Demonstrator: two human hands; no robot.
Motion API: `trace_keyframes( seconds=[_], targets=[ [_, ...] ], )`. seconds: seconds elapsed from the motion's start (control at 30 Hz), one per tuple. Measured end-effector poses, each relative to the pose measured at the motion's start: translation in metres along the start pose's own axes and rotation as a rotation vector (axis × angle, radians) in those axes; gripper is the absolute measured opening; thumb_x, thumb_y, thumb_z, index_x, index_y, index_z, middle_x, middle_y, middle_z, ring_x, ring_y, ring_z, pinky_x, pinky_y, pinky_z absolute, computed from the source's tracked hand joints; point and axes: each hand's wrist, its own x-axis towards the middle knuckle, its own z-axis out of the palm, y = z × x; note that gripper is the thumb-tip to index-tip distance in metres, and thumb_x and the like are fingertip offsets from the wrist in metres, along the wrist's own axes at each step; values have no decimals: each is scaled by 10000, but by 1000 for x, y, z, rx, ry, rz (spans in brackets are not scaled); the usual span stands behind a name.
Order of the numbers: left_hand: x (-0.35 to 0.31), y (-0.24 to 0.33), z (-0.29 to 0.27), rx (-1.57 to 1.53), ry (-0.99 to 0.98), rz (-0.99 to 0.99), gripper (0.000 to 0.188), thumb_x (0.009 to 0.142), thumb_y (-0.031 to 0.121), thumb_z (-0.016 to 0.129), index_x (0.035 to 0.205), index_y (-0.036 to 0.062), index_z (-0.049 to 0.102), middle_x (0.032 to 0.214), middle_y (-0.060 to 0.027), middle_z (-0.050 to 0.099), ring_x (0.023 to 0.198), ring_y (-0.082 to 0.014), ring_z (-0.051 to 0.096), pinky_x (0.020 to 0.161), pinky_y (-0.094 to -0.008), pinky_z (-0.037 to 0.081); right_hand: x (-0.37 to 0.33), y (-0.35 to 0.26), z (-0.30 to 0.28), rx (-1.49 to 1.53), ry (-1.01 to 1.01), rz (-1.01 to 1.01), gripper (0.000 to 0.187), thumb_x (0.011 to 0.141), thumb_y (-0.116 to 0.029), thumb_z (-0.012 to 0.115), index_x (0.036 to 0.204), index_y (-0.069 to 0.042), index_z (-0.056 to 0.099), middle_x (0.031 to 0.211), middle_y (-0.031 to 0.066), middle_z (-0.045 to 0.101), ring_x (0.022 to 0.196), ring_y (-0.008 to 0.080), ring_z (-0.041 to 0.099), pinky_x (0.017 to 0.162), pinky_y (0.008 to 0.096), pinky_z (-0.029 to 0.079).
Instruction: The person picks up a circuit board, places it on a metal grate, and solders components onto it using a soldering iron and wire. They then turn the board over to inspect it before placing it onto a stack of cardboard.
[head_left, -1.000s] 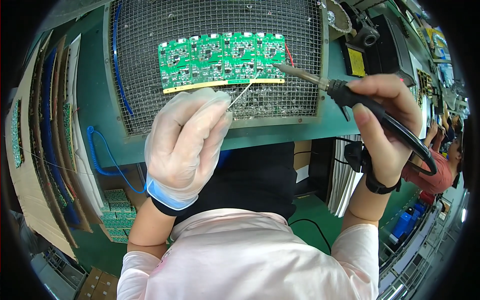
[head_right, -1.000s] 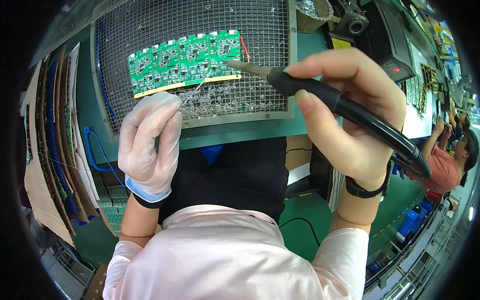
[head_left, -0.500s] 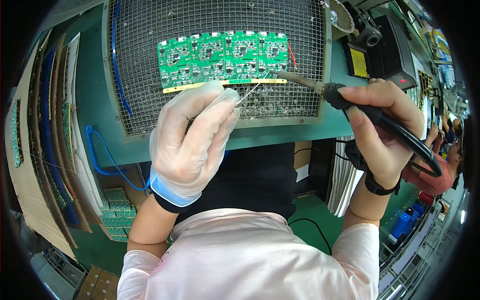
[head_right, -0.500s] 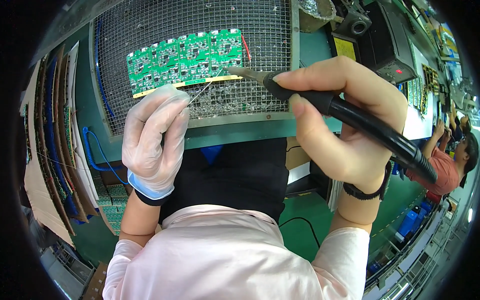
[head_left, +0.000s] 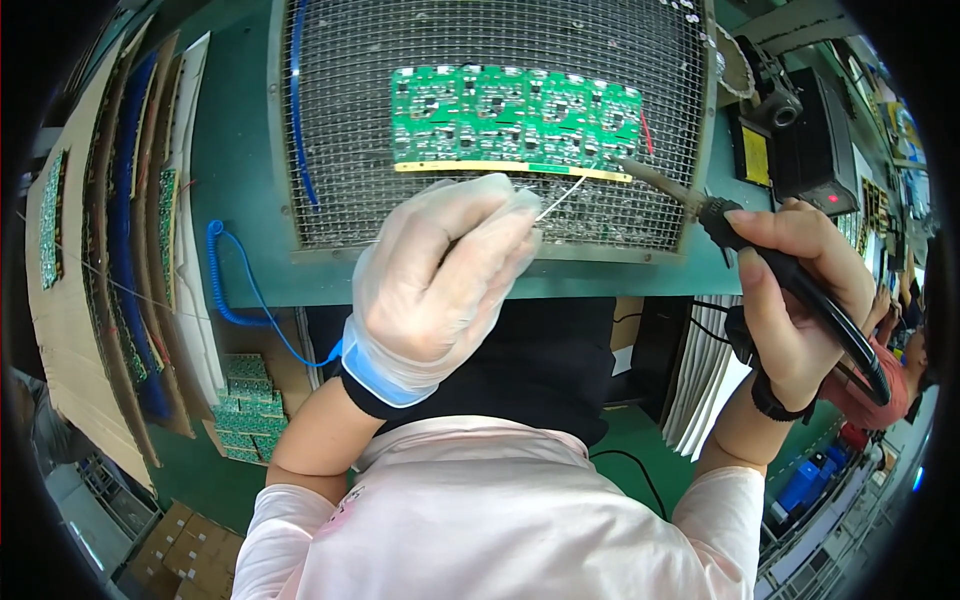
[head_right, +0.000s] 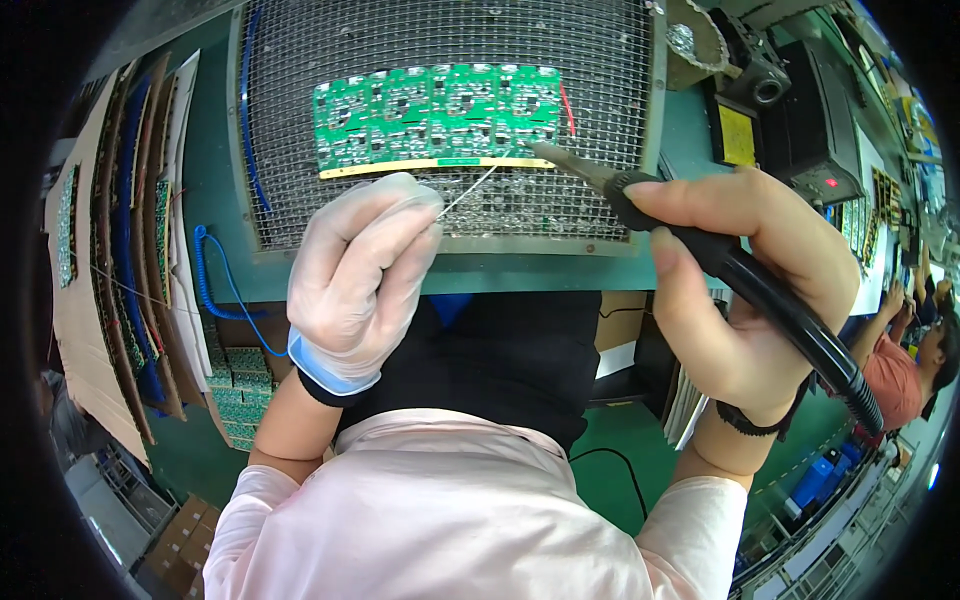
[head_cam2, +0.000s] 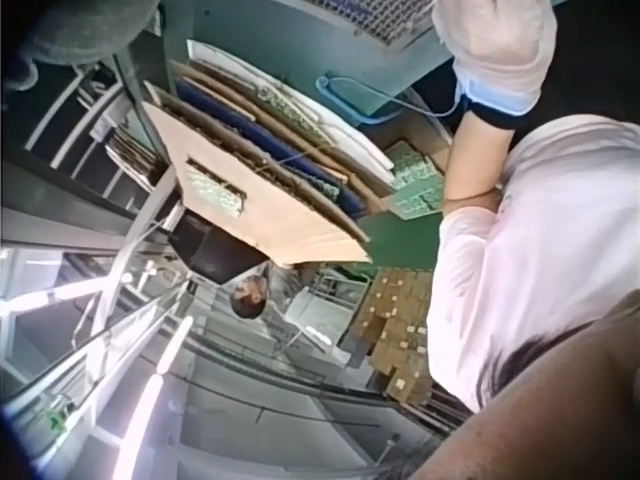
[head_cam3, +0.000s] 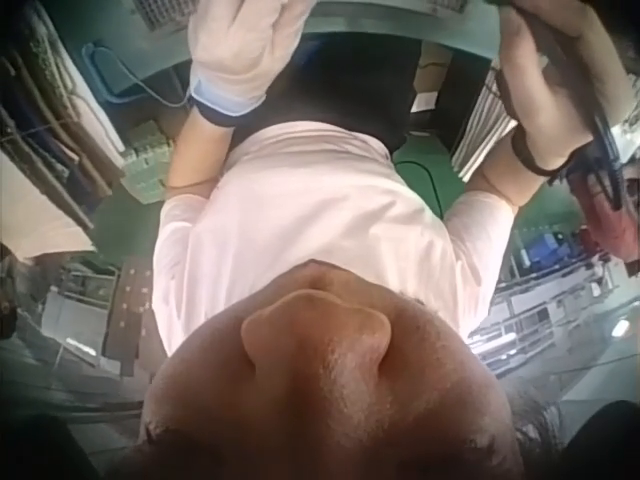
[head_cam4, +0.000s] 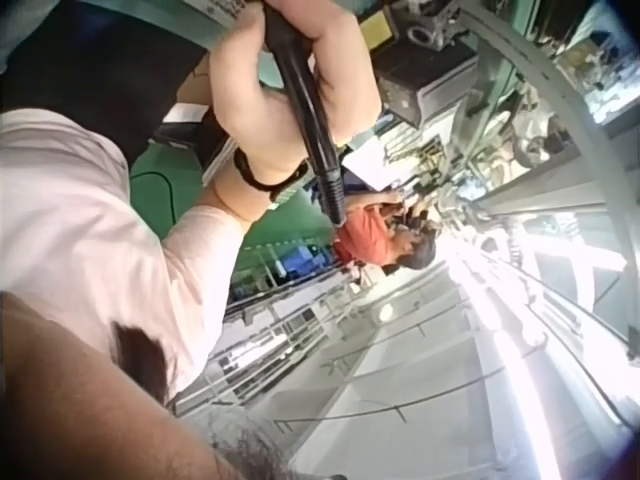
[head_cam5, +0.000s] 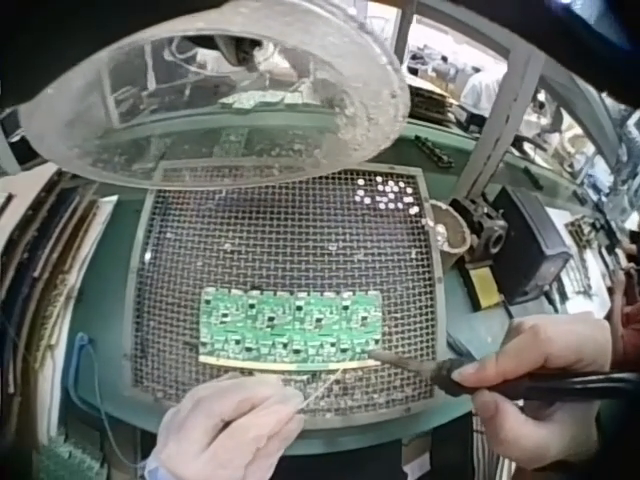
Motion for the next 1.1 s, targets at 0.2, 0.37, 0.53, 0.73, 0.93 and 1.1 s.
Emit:
trace_keyframes(
  seconds=[0.2,0.37,0.53,0.73,0.93,1.1],
  targets=[
    [1,-4,-4,-26,-9,53,401,715,-41,806,1090,59,706,1042,-80,660,904,-275,677,757,-382,572,4,-18,2,-4,-33,97,197,801,-34,712,971,64,698,883,79,693,752,112,570,702,223,414],
    [-2,-2,-13,52,-18,53,379,709,-43,801,1062,55,705,1056,-90,665,923,-284,674,799,-413,568,6,-27,2,-29,-40,170,195,827,-19,692,1000,70,680,921,76,685,806,112,596,751,210,431],
    [-7,2,-24,137,-55,1,373,705,-35,803,1053,64,711,1069,-98,674,943,-290,673,843,-428,561,3,-21,6,-13,57,159,201,806,-43,693,974,68,688,878,86,683,760,111,605,711,204,440],
    [-9,-3,-35,163,-25,0,370,727,-20,797,1072,99,735,1072,-70,692,966,-268,680,915,-464,536,-17,21,-4,161,424,78,236,897,-53,651,1093,74,684,885,80,682,736,94,596,685,193,435],
    [-9,0,-41,254,-65,-40,362,763,-7,789,1097,125,748,1047,-46,714,949,-238,688,969,-479,504,-10,72,25,117,682,162,319,983,-47,622,1292,30,645,987,92,721,819,128,663,787,251,535],
    [-3,4,-31,214,-77,-63,355,785,6,785,1108,147,750,1014,-33,735,908,-208,695,1001,-465,486,-22,75,26,74,478,284,335,997,-73,611,1311,46,628,1118,145,717,895,152,691,826,274,546]
  ],
)
